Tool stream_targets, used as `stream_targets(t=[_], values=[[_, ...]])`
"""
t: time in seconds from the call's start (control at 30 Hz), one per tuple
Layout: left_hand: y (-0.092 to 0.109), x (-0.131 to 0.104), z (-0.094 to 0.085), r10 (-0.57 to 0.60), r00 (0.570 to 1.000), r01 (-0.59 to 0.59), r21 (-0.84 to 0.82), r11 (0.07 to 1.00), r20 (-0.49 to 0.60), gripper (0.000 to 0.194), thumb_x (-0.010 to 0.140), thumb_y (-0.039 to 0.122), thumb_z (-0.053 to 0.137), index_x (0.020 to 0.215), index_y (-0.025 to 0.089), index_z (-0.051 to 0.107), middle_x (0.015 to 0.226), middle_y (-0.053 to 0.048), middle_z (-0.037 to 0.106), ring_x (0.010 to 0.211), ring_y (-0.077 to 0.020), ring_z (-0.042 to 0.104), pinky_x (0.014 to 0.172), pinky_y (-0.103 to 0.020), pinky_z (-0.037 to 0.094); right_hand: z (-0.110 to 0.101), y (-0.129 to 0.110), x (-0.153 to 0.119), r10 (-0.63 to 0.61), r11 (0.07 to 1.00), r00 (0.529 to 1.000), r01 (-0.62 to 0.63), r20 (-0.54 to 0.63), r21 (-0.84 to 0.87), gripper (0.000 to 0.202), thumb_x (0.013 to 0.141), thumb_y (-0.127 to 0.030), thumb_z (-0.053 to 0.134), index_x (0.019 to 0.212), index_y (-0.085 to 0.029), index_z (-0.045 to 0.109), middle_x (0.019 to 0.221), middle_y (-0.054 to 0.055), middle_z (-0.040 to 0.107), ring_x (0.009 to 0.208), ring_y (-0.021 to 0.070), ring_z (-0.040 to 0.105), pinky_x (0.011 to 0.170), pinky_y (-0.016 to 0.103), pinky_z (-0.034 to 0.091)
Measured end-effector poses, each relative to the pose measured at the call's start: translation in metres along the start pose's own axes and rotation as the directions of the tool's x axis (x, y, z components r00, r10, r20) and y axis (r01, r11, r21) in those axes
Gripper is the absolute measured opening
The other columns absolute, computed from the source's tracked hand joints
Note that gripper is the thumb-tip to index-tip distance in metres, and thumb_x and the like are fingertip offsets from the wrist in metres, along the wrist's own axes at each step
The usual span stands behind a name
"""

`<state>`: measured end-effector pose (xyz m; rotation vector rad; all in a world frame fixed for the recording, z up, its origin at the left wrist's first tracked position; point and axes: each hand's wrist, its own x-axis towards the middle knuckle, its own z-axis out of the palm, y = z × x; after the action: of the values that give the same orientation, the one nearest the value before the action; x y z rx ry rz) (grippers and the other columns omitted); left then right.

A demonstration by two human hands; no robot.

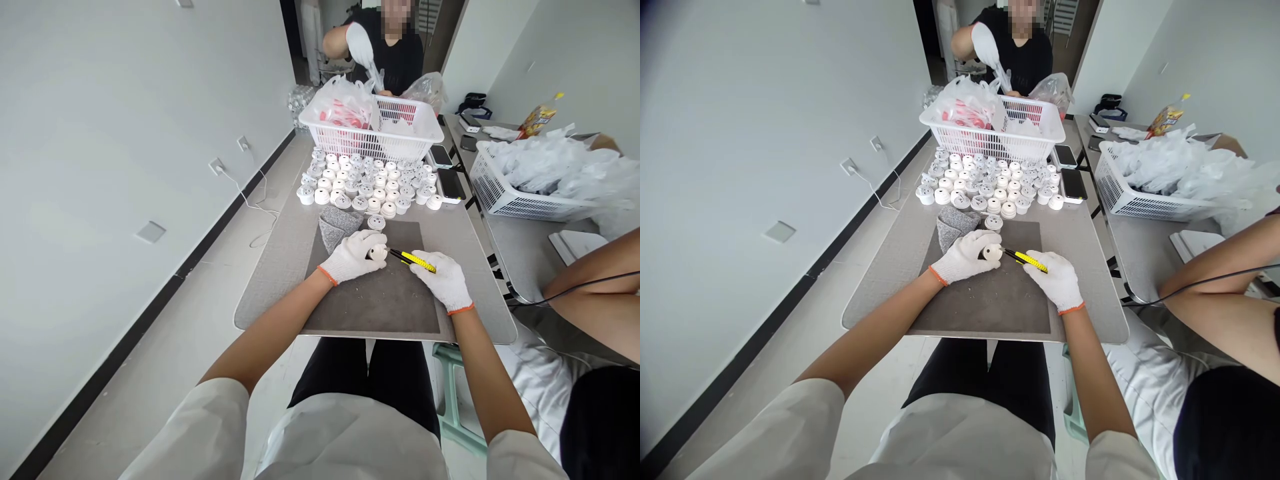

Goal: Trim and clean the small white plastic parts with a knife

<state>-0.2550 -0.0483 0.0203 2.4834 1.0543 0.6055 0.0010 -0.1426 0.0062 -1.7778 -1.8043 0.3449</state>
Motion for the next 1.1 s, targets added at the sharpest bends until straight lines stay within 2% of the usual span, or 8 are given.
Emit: stream_targets(t=[0.2,0.37,0.47,0.6,0.8,0.9,1.1], values=[[0.002,-0.003,0.0,0.041,0.997,-0.036,0.065,0.997,-0.069,0.053,0.085,0.037,0.064,0.136,0.026,0.057,0.128,-0.004,0.067,0.115,-0.0229,0.064,0.098,-0.035,0.051,0.0,-0.001,0.0,-0.018,1.0,1.0,0.018,0.014,-0.005,0.039,0.091,-0.045,0.066,0.125,-0.028,0.073,0.113,0.002,0.072,0.104,0.0215,0.068,0.098,0.037,0.054],[0.011,-0.004,-0.005,-0.024,0.998,0.03,0.087,0.996,-0.066,0.035,0.084,0.037,0.063,0.116,0.024,0.064,0.097,-0.003,0.071,0.093,-0.0221,0.067,0.085,-0.034,0.052,0.001,0.001,0.0,0.014,0.999,0.999,-0.015,0.045,0.035,0.038,0.089,-0.045,0.068,0.124,-0.031,0.074,0.116,0.002,0.071,0.106,0.0212,0.068,0.098,0.037,0.054],[0.011,-0.002,-0.004,-0.029,0.999,0.032,0.066,0.997,-0.045,0.036,0.085,0.037,0.063,0.12,0.025,0.063,0.107,-0.004,0.071,0.1,-0.0221,0.067,0.089,-0.034,0.052,0.002,0.001,0.0,0.031,0.999,0.999,-0.031,0.037,0.008,0.039,0.089,-0.046,0.067,0.125,-0.032,0.074,0.117,0.002,0.071,0.106,0.0219,0.068,0.099,0.039,0.054],[0.006,-0.001,-0.002,-0.027,1.0,0.028,0.063,0.998,-0.009,0.055,0.081,0.042,0.07,0.133,0.027,0.059,0.129,-0.005,0.066,0.113,-0.0243,0.065,0.095,-0.035,0.052,0.0,0.001,0.0,0.028,1.0,0.999,-0.028,0.043,0.007,0.038,0.089,-0.045,0.068,0.124,-0.033,0.074,0.117,0.002,0.071,0.106,0.0218,0.067,0.099,0.039,0.054],[0.006,-0.004,-0.002,0.013,0.995,-0.007,0.059,0.998,-0.104,0.056,0.082,0.036,0.066,0.135,0.021,0.055,0.115,-0.006,0.072,0.103,-0.0229,0.069,0.093,-0.034,0.052,-0.001,-0.001,0.0,0.011,0.999,0.999,-0.012,0.034,0.047,0.038,0.089,-0.044,0.068,0.125,-0.03,0.074,0.116,0.002,0.071,0.106,0.0213,0.067,0.101,0.038,0.053],[0.009,-0.005,-0.004,-0.015,0.99,0.018,0.021,1.0,-0.139,0.045,0.085,0.03,0.06,0.128,0.02,0.055,0.106,-0.005,0.074,0.092,-0.0205,0.071,0.086,-0.032,0.053,-0.001,-0.001,-0.001,0.028,0.999,0.999,-0.029,0.03,0.044,0.039,0.089,-0.044,0.068,0.125,-0.031,0.074,0.115,0.001,0.071,0.106,0.0212,0.067,0.1,0.038,0.053],[0.009,-0.007,-0.003,0.021,0.995,-0.032,-0.113,0.993,-0.099,0.028,0.091,0.031,0.052,0.118,0.022,0.055,0.097,-0.001,0.072,0.078,-0.013,0.067,0.077,-0.025,0.052,0.001,0.0,-0.001,-0.004,0.996,0.999,0.001,0.036,0.091,0.039,0.089,-0.043,0.069,0.125,-0.03,0.074,0.116,0.002,0.071,0.105,0.0202,0.068,0.1,0.036,0.053]])
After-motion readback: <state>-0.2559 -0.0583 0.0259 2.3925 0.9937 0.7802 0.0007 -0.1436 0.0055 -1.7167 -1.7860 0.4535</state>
